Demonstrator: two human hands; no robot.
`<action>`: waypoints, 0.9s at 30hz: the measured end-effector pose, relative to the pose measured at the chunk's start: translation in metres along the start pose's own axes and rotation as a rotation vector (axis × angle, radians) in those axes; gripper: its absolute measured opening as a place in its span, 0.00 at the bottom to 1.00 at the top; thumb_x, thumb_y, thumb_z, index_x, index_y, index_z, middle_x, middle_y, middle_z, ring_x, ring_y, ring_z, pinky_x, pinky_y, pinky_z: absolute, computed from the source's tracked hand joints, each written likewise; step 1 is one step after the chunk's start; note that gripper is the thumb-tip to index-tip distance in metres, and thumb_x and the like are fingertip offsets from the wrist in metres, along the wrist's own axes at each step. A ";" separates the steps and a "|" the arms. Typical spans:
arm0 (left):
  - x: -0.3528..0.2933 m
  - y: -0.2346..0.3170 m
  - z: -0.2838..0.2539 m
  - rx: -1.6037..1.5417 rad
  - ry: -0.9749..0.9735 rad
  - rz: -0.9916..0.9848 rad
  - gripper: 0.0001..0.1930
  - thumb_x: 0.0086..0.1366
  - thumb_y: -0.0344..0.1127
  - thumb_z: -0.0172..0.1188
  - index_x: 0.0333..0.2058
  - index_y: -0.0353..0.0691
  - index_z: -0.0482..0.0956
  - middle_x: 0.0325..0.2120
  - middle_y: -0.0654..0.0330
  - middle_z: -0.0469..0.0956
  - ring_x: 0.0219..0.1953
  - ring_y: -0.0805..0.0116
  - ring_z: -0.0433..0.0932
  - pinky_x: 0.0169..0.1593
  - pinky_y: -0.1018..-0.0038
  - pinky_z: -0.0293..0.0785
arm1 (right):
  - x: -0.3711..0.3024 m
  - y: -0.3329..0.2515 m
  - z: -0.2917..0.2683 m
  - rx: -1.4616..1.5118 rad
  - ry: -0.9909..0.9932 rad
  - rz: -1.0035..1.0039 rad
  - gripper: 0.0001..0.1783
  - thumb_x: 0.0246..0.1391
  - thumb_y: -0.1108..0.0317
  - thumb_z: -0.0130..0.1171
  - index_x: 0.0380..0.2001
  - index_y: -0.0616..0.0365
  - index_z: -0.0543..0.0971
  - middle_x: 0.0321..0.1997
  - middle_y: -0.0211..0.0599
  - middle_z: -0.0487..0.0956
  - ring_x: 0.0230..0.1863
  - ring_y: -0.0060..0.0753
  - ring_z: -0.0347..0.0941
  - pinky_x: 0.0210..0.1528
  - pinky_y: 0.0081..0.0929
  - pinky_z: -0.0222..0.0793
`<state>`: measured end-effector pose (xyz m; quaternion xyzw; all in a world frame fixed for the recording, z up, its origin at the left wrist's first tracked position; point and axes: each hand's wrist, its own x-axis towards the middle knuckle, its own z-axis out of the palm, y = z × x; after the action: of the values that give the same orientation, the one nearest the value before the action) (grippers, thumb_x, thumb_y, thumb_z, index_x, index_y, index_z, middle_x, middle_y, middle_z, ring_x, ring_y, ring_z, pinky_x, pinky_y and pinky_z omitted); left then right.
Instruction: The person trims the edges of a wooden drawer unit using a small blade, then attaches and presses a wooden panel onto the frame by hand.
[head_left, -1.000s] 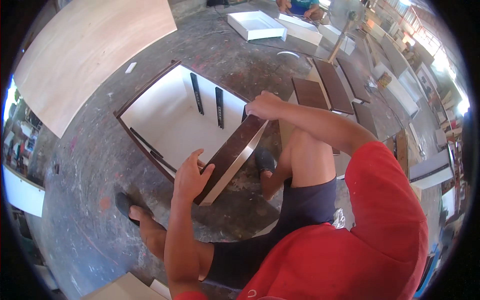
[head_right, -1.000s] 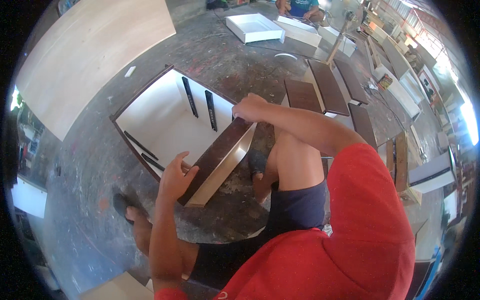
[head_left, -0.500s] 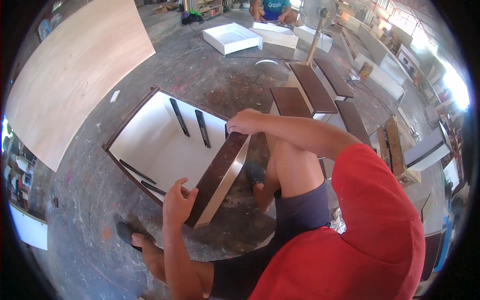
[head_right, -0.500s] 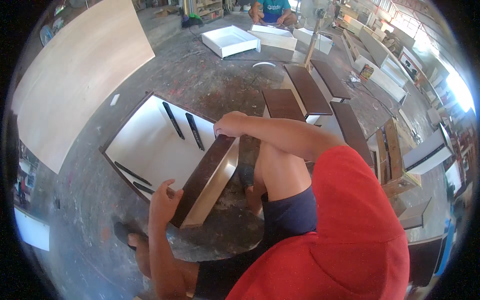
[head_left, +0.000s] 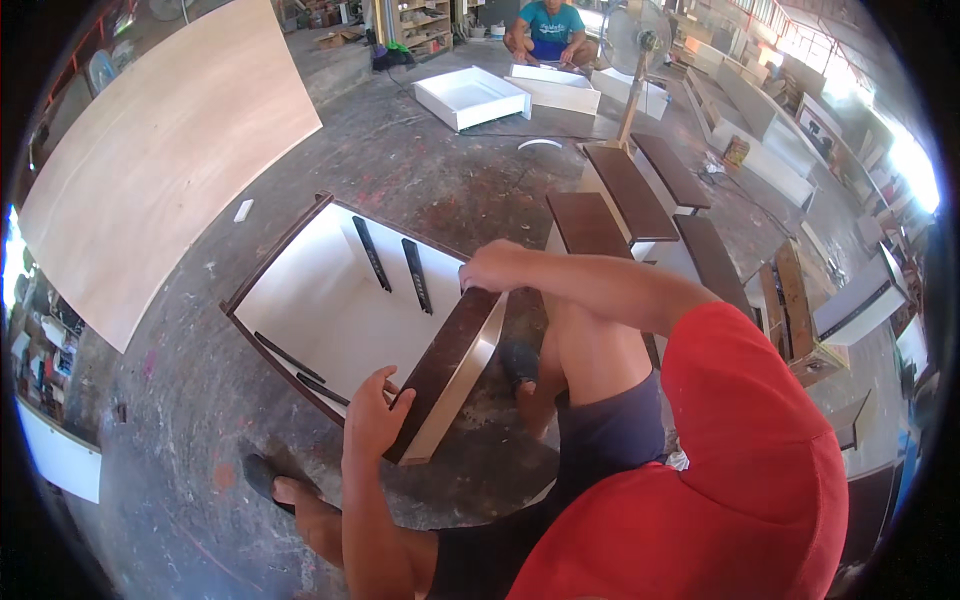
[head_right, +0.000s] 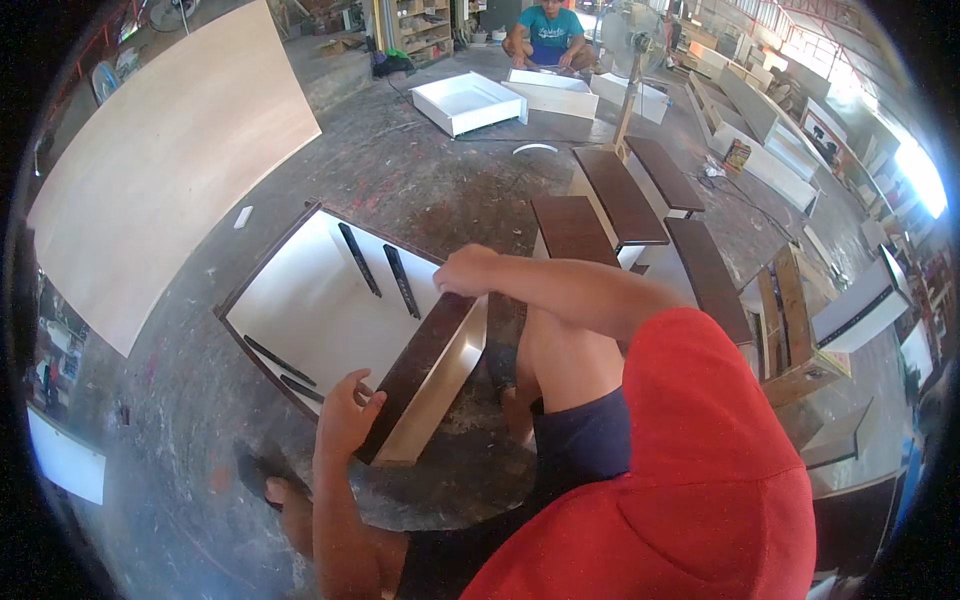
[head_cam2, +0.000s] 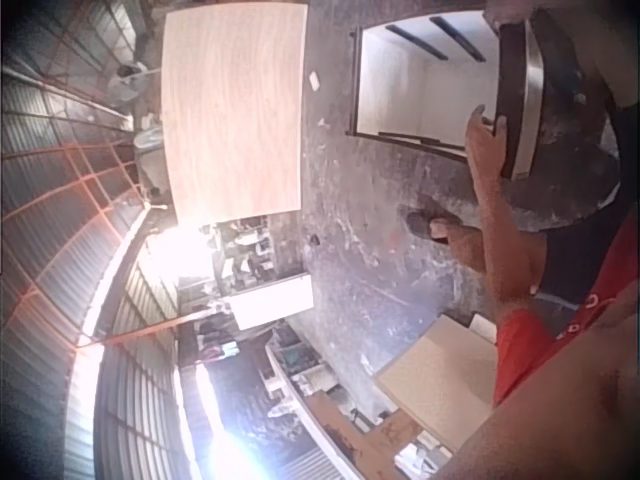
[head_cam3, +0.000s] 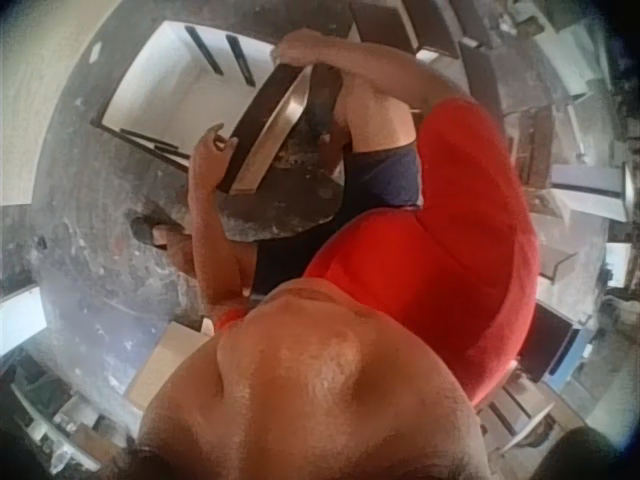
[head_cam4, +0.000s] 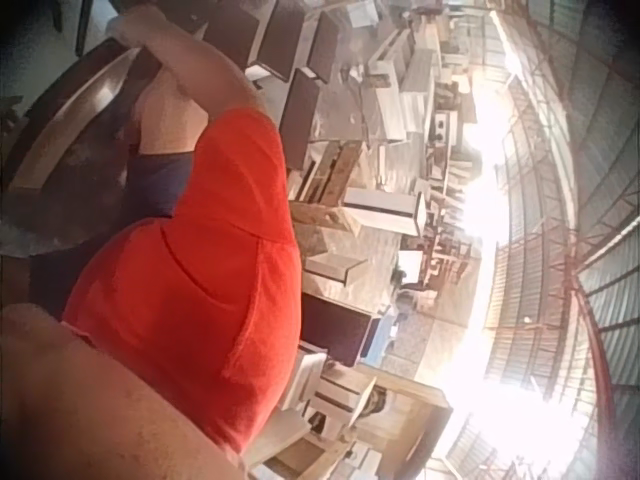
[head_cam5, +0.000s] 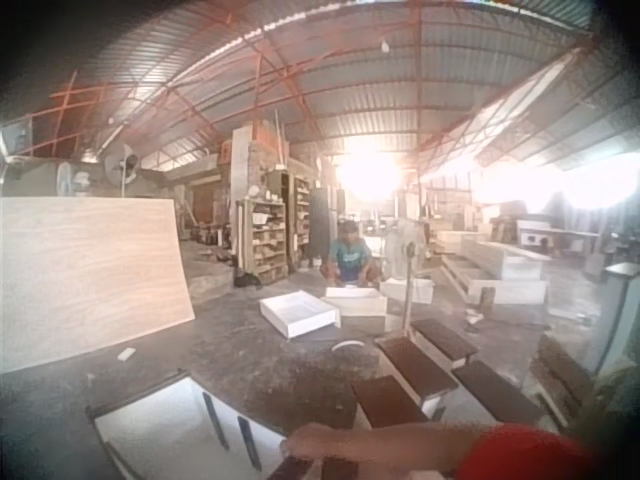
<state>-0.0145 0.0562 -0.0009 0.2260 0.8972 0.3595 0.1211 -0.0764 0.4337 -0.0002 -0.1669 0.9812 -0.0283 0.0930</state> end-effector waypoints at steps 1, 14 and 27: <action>-0.001 -0.003 0.002 0.001 0.000 0.002 0.27 0.65 0.41 0.70 0.60 0.37 0.78 0.41 0.52 0.84 0.39 0.56 0.83 0.45 0.61 0.79 | 0.000 0.003 -0.005 -0.054 -0.051 0.057 0.12 0.63 0.58 0.54 0.41 0.43 0.86 0.40 0.41 0.87 0.42 0.48 0.85 0.43 0.51 0.78; -0.005 -0.005 0.005 -0.023 0.004 0.043 0.27 0.64 0.42 0.71 0.58 0.36 0.79 0.42 0.52 0.85 0.39 0.54 0.83 0.45 0.59 0.79 | -0.009 -0.015 0.001 -0.198 0.054 0.061 0.10 0.54 0.61 0.61 0.33 0.47 0.89 0.35 0.43 0.88 0.39 0.49 0.87 0.39 0.48 0.81; -0.003 -0.006 0.005 -0.017 0.001 0.055 0.26 0.64 0.39 0.71 0.58 0.35 0.79 0.41 0.53 0.85 0.39 0.55 0.83 0.46 0.60 0.79 | 0.003 -0.018 0.011 -0.192 -0.042 0.058 0.11 0.59 0.58 0.58 0.38 0.41 0.88 0.35 0.37 0.87 0.39 0.46 0.85 0.40 0.48 0.79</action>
<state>-0.0120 0.0534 -0.0083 0.2491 0.8877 0.3704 0.1125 -0.0716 0.4158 -0.0096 -0.1472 0.9816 0.0719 0.0980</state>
